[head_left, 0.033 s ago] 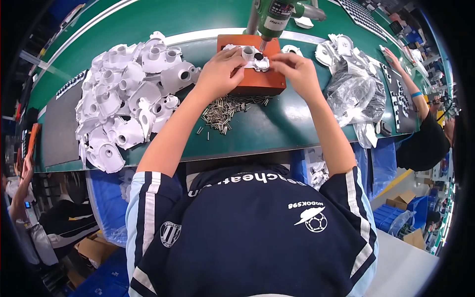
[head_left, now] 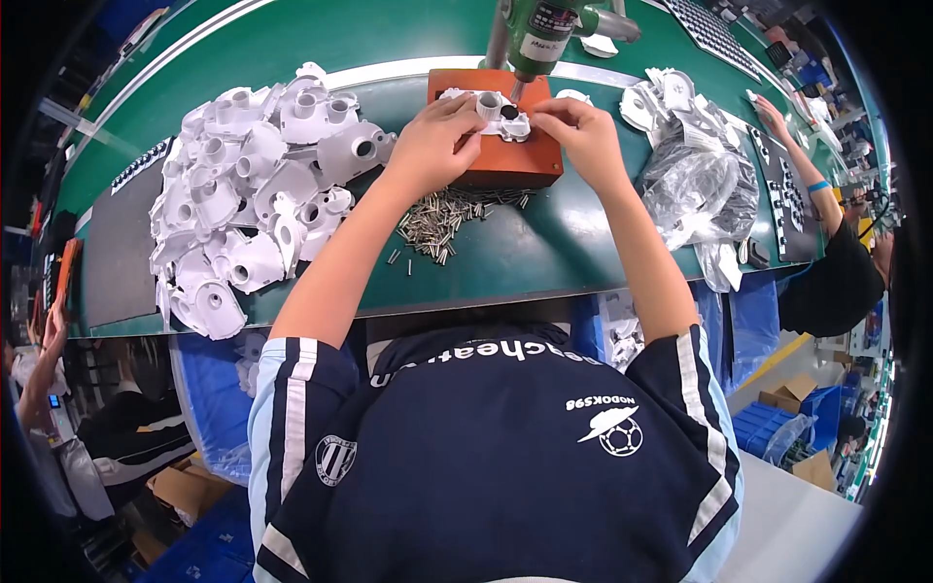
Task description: Use a manual press to assemble small plastic components.
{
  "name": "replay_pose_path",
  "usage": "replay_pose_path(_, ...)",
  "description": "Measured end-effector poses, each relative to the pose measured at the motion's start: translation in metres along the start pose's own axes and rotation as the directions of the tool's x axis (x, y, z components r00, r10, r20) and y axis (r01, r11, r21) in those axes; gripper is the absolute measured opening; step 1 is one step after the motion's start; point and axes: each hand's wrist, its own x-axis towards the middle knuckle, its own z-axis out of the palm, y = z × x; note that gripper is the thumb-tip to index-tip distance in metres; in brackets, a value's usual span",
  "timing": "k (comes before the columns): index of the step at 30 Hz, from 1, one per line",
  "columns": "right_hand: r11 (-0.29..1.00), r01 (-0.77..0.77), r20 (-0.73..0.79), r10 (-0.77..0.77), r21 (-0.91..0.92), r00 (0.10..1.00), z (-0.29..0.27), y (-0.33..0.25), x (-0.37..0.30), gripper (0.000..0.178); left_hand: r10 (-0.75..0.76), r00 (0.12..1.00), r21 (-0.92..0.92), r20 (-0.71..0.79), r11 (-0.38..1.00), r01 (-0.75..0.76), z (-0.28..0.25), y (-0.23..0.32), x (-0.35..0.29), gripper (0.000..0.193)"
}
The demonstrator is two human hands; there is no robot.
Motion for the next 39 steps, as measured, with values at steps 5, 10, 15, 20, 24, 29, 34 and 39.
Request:
replay_pose_path(5, 0.978, 0.042, -0.048, -0.033, 0.205, 0.998, 0.018, 0.033, 0.034, 0.021, -0.040, 0.999, -0.037, 0.008, 0.999, 0.040, 0.000, 0.005, 0.002, 0.019)
replay_pose_path(10, 0.999, 0.007, 0.006, -0.007, 0.045, 1.000, 0.019, 0.041, 0.040, 0.017, -0.032, 0.999, -0.047, -0.021, 0.998, 0.031, 0.001, 0.002, 0.000, 0.019)
replay_pose_path(15, 0.998, 0.029, -0.013, -0.029, 0.051, 1.000, 0.020, 0.037, 0.037, 0.018, -0.084, 0.995, -0.037, 0.047, 0.996, 0.086, 0.001, -0.001, 0.000, 0.023)
replay_pose_path(20, 0.999, 0.040, -0.024, -0.040, 0.004, 0.999, 0.021, 0.035, 0.035, 0.019, -0.044, 0.998, -0.052, 0.046, 0.998, 0.047, 0.001, -0.001, 0.001, 0.023)
replay_pose_path(24, 0.987, 0.103, -0.005, -0.104, -0.119, 0.995, 0.019, 0.029, 0.029, 0.020, -0.058, 0.997, -0.046, 0.041, 0.997, 0.060, 0.001, -0.001, 0.001, 0.022)
replay_pose_path(29, 0.872, 0.377, 0.081, -0.371, -0.312, 0.925, 0.015, 0.022, 0.008, 0.020, -0.074, 0.996, -0.044, 0.053, 0.996, 0.076, 0.001, 0.001, 0.001, 0.022)
replay_pose_path(34, 0.608, 0.405, 0.110, -0.463, -0.683, 0.880, 0.015, 0.012, -0.014, 0.026, -0.058, 0.998, -0.031, 0.039, 0.998, 0.059, 0.003, -0.002, 0.000, 0.022)
replay_pose_path(39, 0.978, 0.068, -0.212, -0.110, -0.196, 0.971, -0.081, 0.026, 0.060, 0.034, -0.056, 0.998, -0.018, 0.006, 0.998, 0.056, -0.001, 0.000, -0.001, 0.021)
